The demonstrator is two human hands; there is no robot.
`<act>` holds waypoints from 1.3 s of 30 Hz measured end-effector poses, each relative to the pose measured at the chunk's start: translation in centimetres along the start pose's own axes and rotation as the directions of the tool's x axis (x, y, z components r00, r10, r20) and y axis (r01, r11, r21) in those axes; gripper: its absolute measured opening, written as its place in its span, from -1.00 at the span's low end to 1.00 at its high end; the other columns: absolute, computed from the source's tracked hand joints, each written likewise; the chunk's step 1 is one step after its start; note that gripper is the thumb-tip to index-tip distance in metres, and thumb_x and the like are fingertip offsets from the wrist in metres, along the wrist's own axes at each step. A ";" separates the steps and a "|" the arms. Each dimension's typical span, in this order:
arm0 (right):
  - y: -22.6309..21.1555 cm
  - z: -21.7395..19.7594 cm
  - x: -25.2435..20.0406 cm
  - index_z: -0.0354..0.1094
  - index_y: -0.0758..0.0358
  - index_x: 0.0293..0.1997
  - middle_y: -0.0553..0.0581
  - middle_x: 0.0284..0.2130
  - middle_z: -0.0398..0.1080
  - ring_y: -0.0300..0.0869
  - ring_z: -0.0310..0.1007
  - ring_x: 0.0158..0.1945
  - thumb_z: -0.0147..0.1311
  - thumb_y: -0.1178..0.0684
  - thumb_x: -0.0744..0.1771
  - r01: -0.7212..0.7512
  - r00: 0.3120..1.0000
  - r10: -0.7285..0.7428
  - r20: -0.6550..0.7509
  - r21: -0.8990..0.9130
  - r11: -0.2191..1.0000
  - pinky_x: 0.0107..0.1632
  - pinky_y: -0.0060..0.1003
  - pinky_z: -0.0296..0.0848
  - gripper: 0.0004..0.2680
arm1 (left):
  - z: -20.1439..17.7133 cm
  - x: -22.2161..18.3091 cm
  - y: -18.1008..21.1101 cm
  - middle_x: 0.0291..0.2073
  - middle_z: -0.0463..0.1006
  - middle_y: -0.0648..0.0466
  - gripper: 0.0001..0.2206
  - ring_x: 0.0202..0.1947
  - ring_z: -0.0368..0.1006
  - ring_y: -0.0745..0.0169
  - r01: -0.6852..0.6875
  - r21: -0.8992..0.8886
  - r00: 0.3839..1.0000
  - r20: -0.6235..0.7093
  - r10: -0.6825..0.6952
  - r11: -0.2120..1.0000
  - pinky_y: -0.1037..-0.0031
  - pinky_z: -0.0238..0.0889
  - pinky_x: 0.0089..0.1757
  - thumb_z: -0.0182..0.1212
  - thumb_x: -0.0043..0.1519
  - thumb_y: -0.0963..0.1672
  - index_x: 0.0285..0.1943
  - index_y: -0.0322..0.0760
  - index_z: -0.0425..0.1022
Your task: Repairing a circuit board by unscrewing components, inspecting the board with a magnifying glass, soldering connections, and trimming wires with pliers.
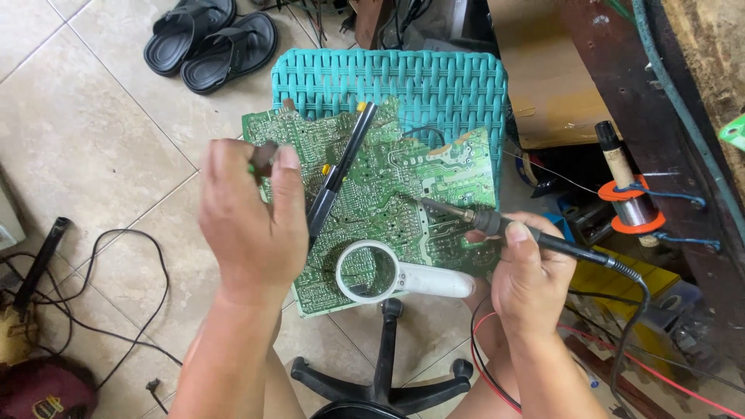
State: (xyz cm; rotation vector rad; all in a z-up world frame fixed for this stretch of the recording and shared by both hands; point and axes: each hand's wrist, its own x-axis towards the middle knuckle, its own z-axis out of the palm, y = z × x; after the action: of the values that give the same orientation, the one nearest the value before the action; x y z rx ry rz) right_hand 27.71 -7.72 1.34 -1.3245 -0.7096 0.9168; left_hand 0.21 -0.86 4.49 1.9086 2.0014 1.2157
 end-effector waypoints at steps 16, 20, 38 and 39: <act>-1.4 -1.2 -0.1 0.34 0.27 -0.15 0.21 -0.32 0.45 0.07 0.57 -0.34 0.09 0.02 0.38 -0.104 0.993 0.102 0.065 0.023 0.994 -0.11 -0.07 0.63 -0.87 | -0.5 -1.4 6.5 -0.24 0.52 0.03 -0.92 -0.25 0.47 -0.11 -0.028 0.044 0.870 0.494 0.002 0.999 0.15 0.32 -0.33 0.15 0.34 -0.14 -0.09 -0.18 0.52; -1.3 -1.6 0.4 0.35 0.27 -0.15 0.21 -0.31 0.44 0.12 0.57 -0.35 0.09 0.03 0.38 -0.119 0.992 0.117 0.046 0.053 0.991 -0.10 -0.03 0.62 -0.87 | -0.1 -2.4 5.4 -0.04 0.52 -0.08 -0.71 -0.12 0.44 -0.17 -0.148 0.229 0.834 0.551 -0.003 0.962 0.17 0.38 -0.33 0.37 0.21 0.05 -0.09 -0.14 0.57; -2.8 -3.2 0.1 0.38 0.42 -0.14 0.26 -0.31 0.45 0.13 0.59 -0.32 0.07 0.03 0.37 -0.080 0.995 0.083 -0.055 0.052 0.995 -0.10 -0.04 0.62 -0.81 | -0.5 1.0 8.5 -0.30 0.66 0.19 -0.97 -0.26 0.48 0.19 0.018 0.076 0.905 0.422 -0.049 0.997 0.40 0.37 -0.36 0.31 0.22 -0.11 -0.21 -0.05 0.57; -3.3 -3.1 0.1 0.37 0.36 -0.14 0.30 -0.38 0.51 0.08 0.60 -0.29 0.04 0.02 0.37 -0.134 0.989 0.134 -0.063 -0.002 0.991 -0.02 -0.04 0.54 -0.83 | -0.5 3.2 9.8 -0.32 0.66 0.16 -0.93 -0.33 0.44 0.19 -0.061 -0.012 0.951 0.303 0.062 0.998 0.35 0.31 -0.29 0.36 0.24 -0.11 -0.23 -0.13 0.57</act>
State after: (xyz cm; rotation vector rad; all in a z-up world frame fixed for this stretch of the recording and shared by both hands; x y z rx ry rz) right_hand 30.95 -9.20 4.13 -1.4136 -0.5810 0.9762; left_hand 7.01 0.59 12.18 2.0260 1.7932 0.8704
